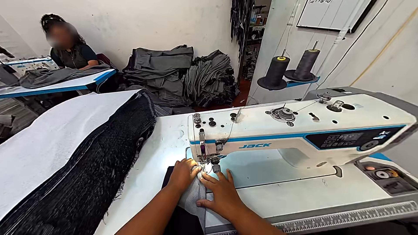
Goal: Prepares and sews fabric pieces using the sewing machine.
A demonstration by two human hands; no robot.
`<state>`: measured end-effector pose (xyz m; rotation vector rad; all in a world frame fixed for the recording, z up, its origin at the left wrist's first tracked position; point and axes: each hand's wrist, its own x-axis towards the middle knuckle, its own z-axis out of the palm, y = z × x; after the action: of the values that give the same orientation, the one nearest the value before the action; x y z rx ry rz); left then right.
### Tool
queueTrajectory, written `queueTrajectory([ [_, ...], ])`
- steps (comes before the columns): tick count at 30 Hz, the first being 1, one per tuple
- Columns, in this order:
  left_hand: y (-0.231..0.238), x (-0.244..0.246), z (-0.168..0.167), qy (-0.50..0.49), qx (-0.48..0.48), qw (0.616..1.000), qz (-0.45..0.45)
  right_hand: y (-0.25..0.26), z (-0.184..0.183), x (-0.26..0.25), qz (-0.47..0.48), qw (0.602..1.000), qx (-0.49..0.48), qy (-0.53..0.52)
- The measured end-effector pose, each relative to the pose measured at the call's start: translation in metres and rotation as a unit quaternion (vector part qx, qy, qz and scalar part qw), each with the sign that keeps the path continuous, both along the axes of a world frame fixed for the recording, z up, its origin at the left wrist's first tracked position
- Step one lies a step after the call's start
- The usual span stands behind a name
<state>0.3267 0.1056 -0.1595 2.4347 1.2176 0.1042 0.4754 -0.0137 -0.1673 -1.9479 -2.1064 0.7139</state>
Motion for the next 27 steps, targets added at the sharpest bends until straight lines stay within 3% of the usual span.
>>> queueTrajectory([
  [11,0.005,0.001,-0.001,0.008,0.028,1.0,0.001,-0.004,0.001,-0.001,0.01,1.0,-0.009,-0.003],
  [14,0.016,0.006,-0.001,0.007,0.06,0.998,0.01,-0.003,-0.001,0.0,0.012,1.0,0.003,0.004],
  [18,0.037,0.01,-0.017,-0.079,0.165,0.983,0.023,-0.003,0.001,-0.001,0.017,1.0,-0.003,0.008],
  [27,0.039,0.02,-0.009,-0.042,0.225,0.972,0.06,0.001,-0.002,0.0,0.021,0.999,0.018,0.023],
])
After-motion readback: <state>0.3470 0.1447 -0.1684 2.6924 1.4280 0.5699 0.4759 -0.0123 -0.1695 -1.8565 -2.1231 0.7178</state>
